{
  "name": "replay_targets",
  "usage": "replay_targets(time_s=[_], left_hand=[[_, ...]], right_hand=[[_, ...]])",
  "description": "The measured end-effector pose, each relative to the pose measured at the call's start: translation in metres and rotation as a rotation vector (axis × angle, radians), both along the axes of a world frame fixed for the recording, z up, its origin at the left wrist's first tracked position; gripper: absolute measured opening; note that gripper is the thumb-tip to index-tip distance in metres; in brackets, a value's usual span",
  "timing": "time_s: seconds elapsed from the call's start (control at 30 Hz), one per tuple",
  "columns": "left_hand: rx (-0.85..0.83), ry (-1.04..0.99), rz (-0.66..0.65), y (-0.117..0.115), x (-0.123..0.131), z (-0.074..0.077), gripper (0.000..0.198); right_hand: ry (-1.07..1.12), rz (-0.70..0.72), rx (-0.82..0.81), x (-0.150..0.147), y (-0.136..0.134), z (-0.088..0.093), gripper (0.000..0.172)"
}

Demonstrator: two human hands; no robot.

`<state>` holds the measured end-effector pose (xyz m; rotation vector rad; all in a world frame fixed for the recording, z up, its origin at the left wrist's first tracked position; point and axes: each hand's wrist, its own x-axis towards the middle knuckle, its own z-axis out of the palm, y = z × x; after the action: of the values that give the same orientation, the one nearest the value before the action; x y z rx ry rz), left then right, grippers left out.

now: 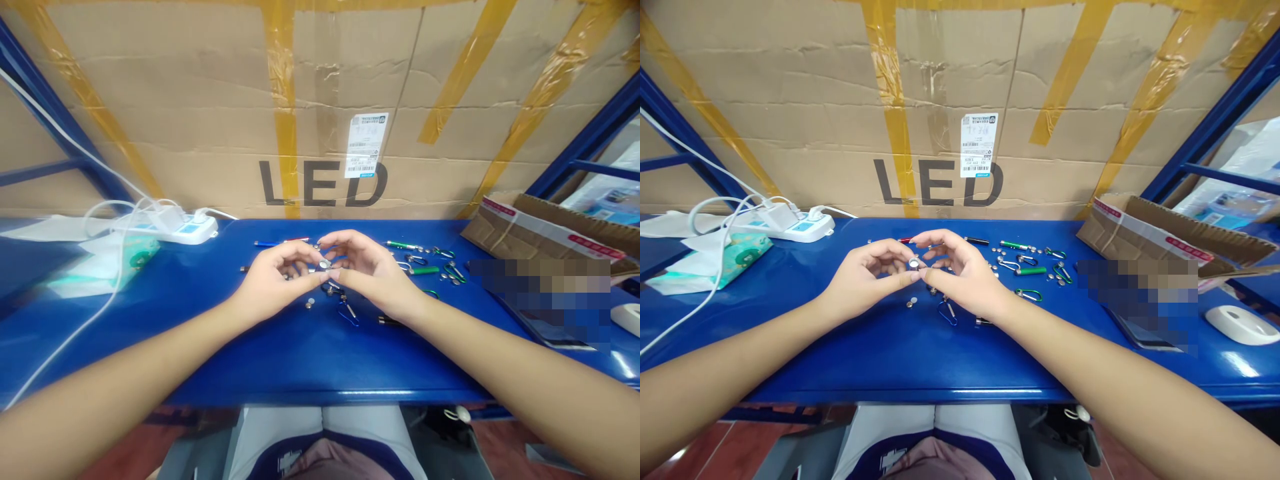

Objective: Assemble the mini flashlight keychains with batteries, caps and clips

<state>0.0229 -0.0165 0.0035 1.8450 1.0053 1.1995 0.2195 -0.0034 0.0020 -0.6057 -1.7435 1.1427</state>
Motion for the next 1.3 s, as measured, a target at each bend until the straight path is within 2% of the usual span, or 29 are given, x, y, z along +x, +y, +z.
replay_targets(time_s=[0.07, 0.17, 0.3, 0.4, 0.9, 1.13, 1.3], left_hand=[[0.001, -0.016, 0.012, 0.000, 0.001, 0.001, 0.025], [0.000, -0.074, 0.061, 0.001, 0.001, 0.003, 0.026], [0.000, -0.106, 0.134, 0.005, -0.001, 0.003, 0.028], [-0.006, -0.107, 0.146, 0.007, -0.002, 0.003, 0.029], [-0.011, -0.076, 0.109, 0.007, -0.002, 0.001, 0.028], [0.049, -0.053, 0.055, 0.004, 0.001, 0.002, 0.024], [0.052, -0.056, 0.066, 0.004, -0.001, 0.002, 0.026]], right_hand=[[-0.017, -0.093, 0.025, 0.000, 0.002, -0.002, 0.029], [-0.209, -0.210, 0.201, -0.001, 0.003, -0.005, 0.018], [-0.576, -0.146, 0.497, -0.003, -0.005, -0.007, 0.010], [-0.736, -0.095, 0.567, -0.004, -0.012, -0.009, 0.011], [-0.861, -0.035, 0.553, -0.009, -0.014, -0.012, 0.006], [-0.855, -0.039, 0.568, -0.008, -0.015, -0.013, 0.005], [-0.861, -0.052, 0.536, -0.005, -0.013, -0.008, 0.005]])
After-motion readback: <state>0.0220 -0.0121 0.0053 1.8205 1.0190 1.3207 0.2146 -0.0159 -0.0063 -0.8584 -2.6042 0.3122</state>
